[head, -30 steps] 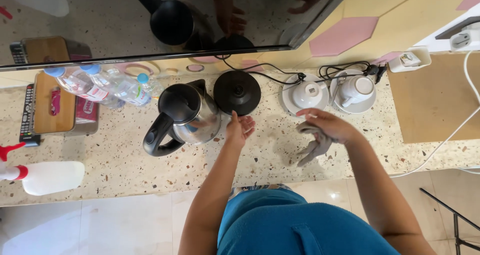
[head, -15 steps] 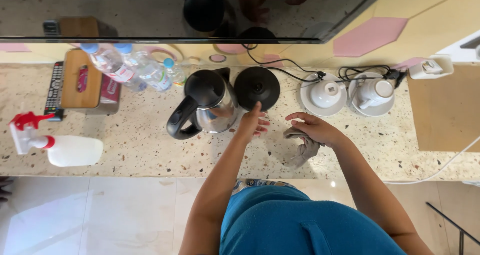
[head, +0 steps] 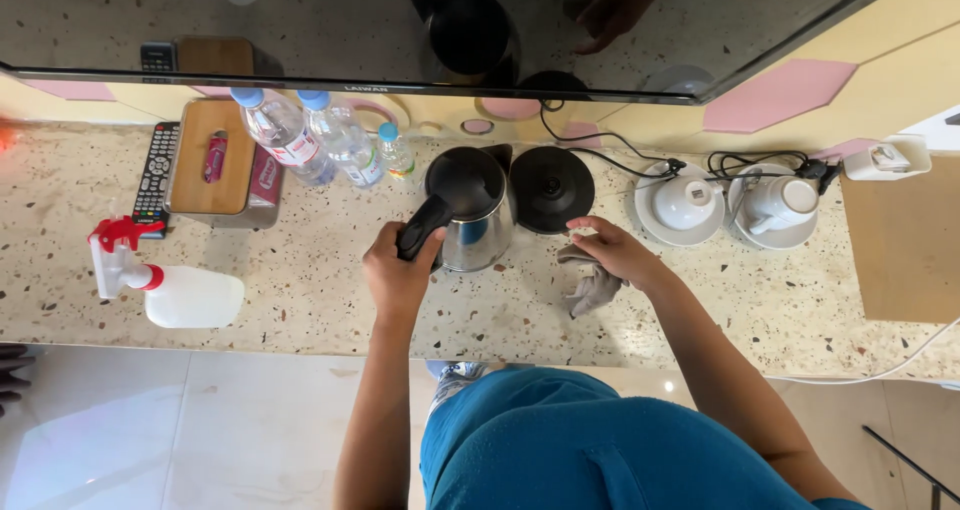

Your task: Cleaning the kitchen counter and kettle, then making the bed.

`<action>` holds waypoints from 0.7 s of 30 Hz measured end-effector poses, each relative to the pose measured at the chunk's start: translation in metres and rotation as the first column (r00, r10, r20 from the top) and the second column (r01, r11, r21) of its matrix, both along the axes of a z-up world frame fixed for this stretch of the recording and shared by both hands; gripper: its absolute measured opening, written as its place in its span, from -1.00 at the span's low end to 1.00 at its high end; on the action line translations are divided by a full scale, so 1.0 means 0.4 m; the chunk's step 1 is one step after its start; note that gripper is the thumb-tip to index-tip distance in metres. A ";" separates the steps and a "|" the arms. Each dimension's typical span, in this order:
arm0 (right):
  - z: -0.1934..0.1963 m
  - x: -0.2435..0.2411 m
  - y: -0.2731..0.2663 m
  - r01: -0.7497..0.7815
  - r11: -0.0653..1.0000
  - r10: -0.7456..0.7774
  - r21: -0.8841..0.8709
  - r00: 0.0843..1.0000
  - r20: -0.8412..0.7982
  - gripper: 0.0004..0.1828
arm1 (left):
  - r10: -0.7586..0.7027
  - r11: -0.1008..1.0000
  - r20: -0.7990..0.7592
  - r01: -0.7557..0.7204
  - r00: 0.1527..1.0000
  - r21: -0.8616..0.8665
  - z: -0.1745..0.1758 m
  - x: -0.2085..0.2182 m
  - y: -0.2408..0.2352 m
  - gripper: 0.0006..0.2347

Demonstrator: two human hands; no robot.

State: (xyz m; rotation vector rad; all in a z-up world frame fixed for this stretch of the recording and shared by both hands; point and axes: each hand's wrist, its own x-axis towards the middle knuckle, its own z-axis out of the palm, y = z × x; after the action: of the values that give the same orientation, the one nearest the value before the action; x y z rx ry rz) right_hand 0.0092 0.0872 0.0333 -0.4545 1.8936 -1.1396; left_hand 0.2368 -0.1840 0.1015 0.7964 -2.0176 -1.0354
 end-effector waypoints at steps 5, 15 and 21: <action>0.053 0.040 -0.017 0.078 0.995 -0.074 -0.059 0.996 0.058 -0.60 | -0.026 0.960 0.020 0.020 0.999 0.279 0.044 -0.022 -0.015 -0.65; 0.101 0.072 0.093 0.234 0.966 -0.228 -0.106 0.972 0.064 -0.63 | -0.400 0.905 -0.222 0.344 0.889 -0.250 0.058 -0.199 -0.002 -0.64; 0.133 0.102 0.176 0.370 0.929 -0.369 -0.018 0.928 0.042 -0.62 | -0.510 0.821 -0.251 0.378 0.823 -0.427 -0.010 -0.313 0.018 -0.61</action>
State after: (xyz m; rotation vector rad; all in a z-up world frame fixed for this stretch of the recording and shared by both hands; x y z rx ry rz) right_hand 0.0501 0.1577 0.0864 -0.0846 1.9847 -1.4055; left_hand 0.1115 -0.1769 0.0974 -0.0844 -2.0246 -0.9308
